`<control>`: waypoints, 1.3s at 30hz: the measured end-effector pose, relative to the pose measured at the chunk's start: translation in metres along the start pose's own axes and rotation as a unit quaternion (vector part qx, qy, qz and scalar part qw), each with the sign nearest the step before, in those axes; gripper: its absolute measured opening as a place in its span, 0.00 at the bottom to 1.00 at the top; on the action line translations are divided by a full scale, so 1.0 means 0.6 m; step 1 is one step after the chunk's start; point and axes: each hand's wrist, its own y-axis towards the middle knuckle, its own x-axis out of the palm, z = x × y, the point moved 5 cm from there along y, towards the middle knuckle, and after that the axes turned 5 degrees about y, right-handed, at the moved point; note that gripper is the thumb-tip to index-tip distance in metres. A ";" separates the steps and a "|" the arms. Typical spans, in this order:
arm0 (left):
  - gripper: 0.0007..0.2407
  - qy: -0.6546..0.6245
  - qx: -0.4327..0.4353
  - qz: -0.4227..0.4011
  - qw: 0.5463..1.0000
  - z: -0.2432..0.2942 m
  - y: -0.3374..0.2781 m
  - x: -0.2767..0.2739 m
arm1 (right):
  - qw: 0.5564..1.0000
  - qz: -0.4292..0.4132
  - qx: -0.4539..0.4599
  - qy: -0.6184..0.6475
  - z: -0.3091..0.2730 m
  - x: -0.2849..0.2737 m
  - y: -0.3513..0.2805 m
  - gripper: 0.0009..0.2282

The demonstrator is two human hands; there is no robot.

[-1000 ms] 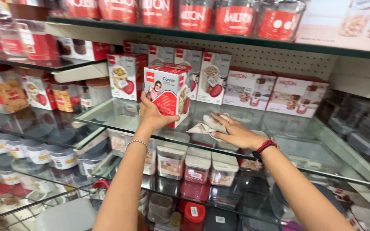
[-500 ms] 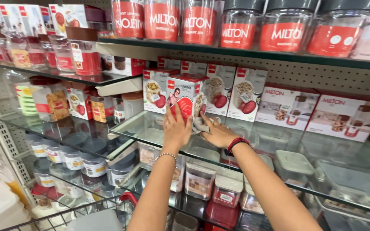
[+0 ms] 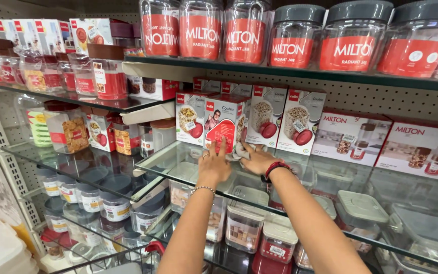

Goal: Selecting, wiping, and placing various kitchen storage containers and boxes into a shopping cart.

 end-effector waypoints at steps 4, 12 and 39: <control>0.36 -0.002 0.000 -0.014 1.000 -0.004 0.004 -0.010 | 1.000 0.003 0.005 0.002 0.000 -0.003 -0.002 0.36; 0.33 -0.001 -0.015 -0.032 0.999 0.003 -0.008 -0.037 | 0.999 -0.007 0.050 -0.009 -0.022 -0.021 -0.051 0.34; 0.19 -0.041 0.145 0.121 0.981 -0.013 -0.183 -0.054 | 0.970 0.185 -0.154 0.022 -0.078 -0.016 -0.263 0.23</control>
